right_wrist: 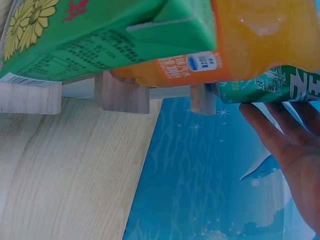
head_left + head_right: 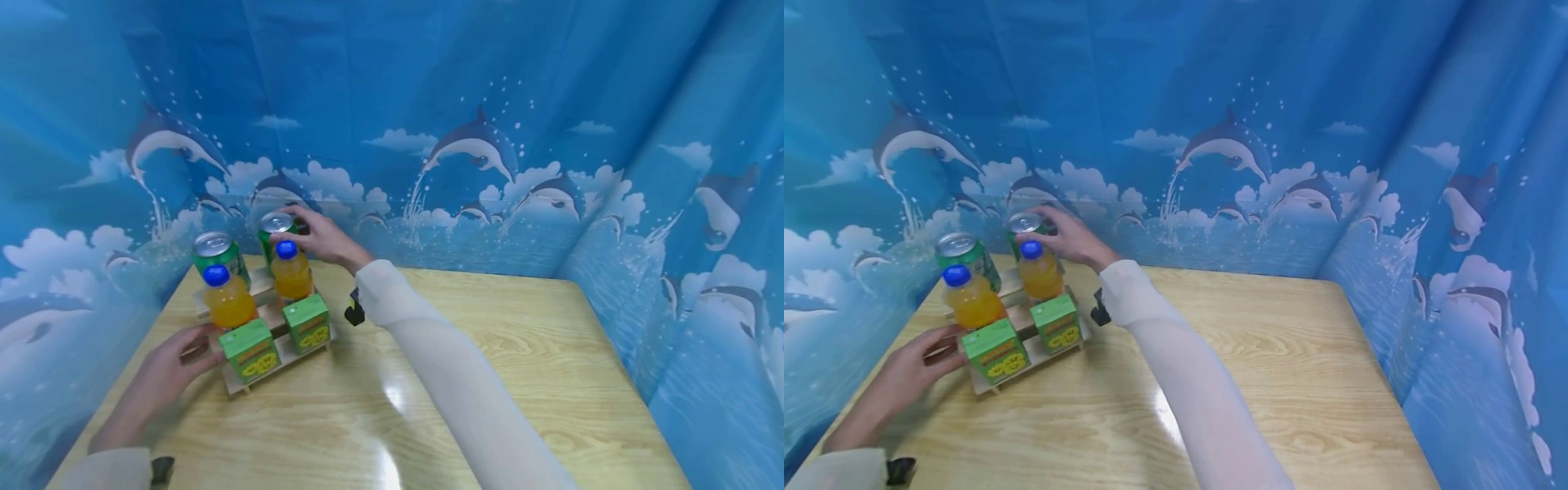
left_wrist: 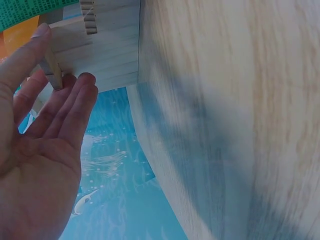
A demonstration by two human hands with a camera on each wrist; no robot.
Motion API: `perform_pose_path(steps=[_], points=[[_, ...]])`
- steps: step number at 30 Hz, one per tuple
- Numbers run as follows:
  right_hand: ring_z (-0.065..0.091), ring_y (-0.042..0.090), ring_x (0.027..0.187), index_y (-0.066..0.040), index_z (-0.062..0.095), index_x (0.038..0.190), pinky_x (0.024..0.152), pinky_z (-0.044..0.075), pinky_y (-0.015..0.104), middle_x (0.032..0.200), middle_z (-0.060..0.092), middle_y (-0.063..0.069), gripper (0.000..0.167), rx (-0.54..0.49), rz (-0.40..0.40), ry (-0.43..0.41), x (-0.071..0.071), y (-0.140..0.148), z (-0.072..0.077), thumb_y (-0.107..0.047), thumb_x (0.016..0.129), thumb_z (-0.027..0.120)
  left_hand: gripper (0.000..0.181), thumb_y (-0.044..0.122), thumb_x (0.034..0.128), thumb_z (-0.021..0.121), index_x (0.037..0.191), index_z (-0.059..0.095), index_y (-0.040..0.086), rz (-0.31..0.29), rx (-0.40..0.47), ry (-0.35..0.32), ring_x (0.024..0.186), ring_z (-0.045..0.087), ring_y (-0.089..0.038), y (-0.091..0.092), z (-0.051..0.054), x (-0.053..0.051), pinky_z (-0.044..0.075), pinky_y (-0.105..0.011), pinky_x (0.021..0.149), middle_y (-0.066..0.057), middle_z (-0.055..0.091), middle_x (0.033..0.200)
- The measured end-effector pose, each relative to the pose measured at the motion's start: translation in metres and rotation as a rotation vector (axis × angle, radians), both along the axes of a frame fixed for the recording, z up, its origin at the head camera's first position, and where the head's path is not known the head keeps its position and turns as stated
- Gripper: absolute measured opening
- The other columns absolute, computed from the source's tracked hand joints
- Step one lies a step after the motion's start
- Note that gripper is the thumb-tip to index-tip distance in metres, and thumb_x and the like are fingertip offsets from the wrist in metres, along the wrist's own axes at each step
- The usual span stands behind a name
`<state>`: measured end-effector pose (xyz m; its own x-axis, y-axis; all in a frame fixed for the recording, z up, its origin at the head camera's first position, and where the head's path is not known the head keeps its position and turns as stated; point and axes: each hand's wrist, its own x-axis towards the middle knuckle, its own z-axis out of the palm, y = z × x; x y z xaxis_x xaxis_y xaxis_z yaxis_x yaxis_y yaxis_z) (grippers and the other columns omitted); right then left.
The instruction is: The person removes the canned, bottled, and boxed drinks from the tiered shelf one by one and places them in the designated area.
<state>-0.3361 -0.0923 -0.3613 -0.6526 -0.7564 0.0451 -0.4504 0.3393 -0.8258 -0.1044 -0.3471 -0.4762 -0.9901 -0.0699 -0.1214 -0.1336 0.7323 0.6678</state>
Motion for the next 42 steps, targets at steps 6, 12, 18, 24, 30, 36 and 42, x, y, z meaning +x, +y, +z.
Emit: perform_pose_path(steps=[6,12,18,24,30,36,42], points=[[0.061,0.021,0.137,-0.020,0.043,0.165,0.103,0.063,0.028,0.150,0.061,0.007,0.063,-0.056,-0.015,-0.024,0.000,0.007,0.008,-0.039,0.110,0.066,0.086,0.055,0.1040,0.070,0.162,0.042,-0.002,0.001,0.001,-0.024,0.144,0.048,-0.062,-0.002,0.001,-0.001,0.048,-0.075,0.115,-0.038,0.040,0.164],[0.063,0.022,0.133,-0.018,0.043,0.164,0.105,0.065,0.035,0.146,0.062,0.008,0.060,-0.111,-0.030,-0.033,-0.001,0.018,0.016,-0.037,0.111,0.066,0.087,0.055,0.1037,0.070,0.163,0.041,-0.002,0.005,-0.001,-0.041,0.144,0.048,-0.062,-0.001,0.001,-0.004,0.048,-0.075,0.115,-0.038,0.039,0.165],[0.064,0.019,0.129,-0.021,0.045,0.162,0.100,0.065,0.029,0.144,0.062,0.006,0.060,-0.129,-0.080,-0.047,0.000,0.028,0.025,-0.043,0.110,0.067,0.084,0.051,0.1034,0.073,0.161,0.043,-0.003,0.001,0.000,-0.022,0.143,0.049,-0.062,0.000,0.002,-0.003,0.048,-0.074,0.115,-0.038,0.041,0.164],[0.065,0.019,0.128,-0.021,0.049,0.160,0.101,0.066,0.032,0.144,0.064,0.006,0.058,-0.172,-0.116,-0.065,-0.001,0.039,0.029,-0.042,0.109,0.069,0.083,0.049,0.1036,0.073,0.161,0.044,-0.004,0.001,-0.018,-0.017,0.142,0.050,-0.062,0.000,0.001,-0.004,0.049,-0.074,0.114,-0.039,0.041,0.163],[0.064,0.024,0.132,-0.018,0.049,0.159,0.111,0.063,0.052,0.146,0.063,0.010,0.059,-0.197,-0.143,-0.074,-0.006,0.057,0.029,-0.038,0.108,0.070,0.083,0.048,0.1034,0.074,0.161,0.043,-0.004,-0.002,-0.018,-0.017,0.142,0.049,-0.062,0.000,0.001,-0.003,0.049,-0.074,0.114,-0.039,0.042,0.163],[0.064,0.024,0.134,-0.021,0.049,0.157,0.106,0.065,0.046,0.147,0.064,0.007,0.058,-0.165,-0.179,-0.041,-0.009,0.080,0.027,-0.041,0.108,0.071,0.083,0.046,0.1037,0.074,0.162,0.042,-0.004,0.005,-0.019,-0.034,0.143,0.048,-0.062,0.001,0.002,-0.002,0.049,-0.074,0.114,-0.039,0.039,0.164],[0.065,0.023,0.134,-0.022,0.052,0.154,0.106,0.065,0.048,0.147,0.063,0.005,0.056,-0.151,-0.203,-0.022,-0.010,0.100,0.024,-0.043,0.106,0.073,0.082,0.044,0.1034,0.075,0.161,0.042,-0.004,0.012,-0.028,-0.047,0.143,0.047,-0.063,0.001,0.004,-0.003,0.049,-0.074,0.114,-0.039,0.039,0.164]])
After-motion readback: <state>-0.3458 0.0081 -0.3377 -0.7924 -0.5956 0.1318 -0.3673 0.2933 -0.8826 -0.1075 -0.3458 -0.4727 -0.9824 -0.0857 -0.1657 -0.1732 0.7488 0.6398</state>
